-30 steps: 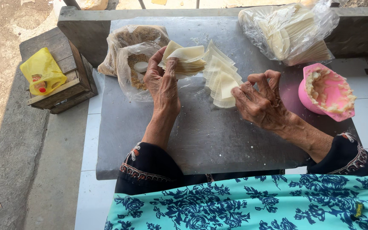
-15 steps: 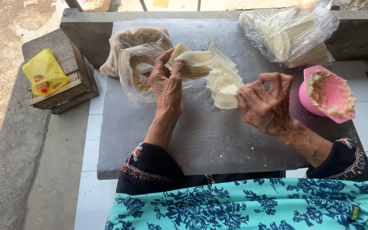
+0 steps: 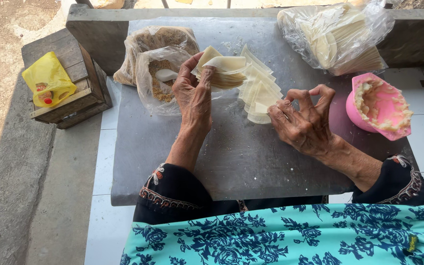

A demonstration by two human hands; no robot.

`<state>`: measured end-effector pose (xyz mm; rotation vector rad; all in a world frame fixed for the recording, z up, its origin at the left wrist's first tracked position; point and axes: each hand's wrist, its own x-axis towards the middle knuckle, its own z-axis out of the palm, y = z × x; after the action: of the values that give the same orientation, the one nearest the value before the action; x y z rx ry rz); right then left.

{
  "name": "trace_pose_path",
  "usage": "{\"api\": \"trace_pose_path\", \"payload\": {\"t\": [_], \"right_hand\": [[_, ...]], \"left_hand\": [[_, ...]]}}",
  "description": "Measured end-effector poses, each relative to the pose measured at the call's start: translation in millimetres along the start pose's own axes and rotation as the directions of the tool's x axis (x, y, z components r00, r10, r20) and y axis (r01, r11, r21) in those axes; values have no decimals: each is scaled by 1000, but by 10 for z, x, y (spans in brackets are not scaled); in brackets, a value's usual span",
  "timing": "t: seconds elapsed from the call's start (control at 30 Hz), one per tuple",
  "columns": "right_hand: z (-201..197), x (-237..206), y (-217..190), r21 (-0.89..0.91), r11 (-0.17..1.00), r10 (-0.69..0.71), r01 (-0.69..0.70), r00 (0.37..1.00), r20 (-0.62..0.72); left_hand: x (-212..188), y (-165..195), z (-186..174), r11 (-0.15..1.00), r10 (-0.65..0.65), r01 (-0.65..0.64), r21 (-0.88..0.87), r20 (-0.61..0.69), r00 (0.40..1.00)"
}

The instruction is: The person separates thin, translucent wrappers and places them in a stack. They then scoop a white paste from a pink bowl and spread it onto the stacked wrappers.

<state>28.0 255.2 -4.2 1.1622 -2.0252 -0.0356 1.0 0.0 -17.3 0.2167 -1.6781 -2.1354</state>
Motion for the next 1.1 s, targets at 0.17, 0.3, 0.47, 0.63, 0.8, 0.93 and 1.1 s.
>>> {"api": "trace_pose_path", "payload": {"t": [0.17, 0.3, 0.47, 0.63, 0.8, 0.93, 1.1], "right_hand": [[44, -60, -52, 25, 999, 20, -22, 998, 53], [13, 18, -78, 108, 992, 55, -65, 994, 97], [-131, 188, -6, 303, 934, 174, -190, 981, 82], [-110, 440, 166, 410, 861, 339, -301, 940, -22], [150, 644, 196, 405, 860, 325, -311, 945, 35], [199, 618, 244, 448, 837, 324, -313, 944, 54], [203, 635, 300, 401, 861, 321, -315, 946, 52]], "left_hand": [[10, 16, 1, 999, 29, -29, -22, 29, 999], [-9, 16, -1, 998, 27, -21, -66, 88, 996], [-25, 68, 76, 977, -66, 105, -188, 202, 977], [-60, 149, 72, 970, -41, 122, -212, 351, 936], [-46, 151, 50, 973, -51, 139, -183, 418, 907], [-46, 116, 74, 980, -44, 120, -158, 416, 908], [-59, 152, 25, 981, -92, 156, -111, 444, 891]]}}
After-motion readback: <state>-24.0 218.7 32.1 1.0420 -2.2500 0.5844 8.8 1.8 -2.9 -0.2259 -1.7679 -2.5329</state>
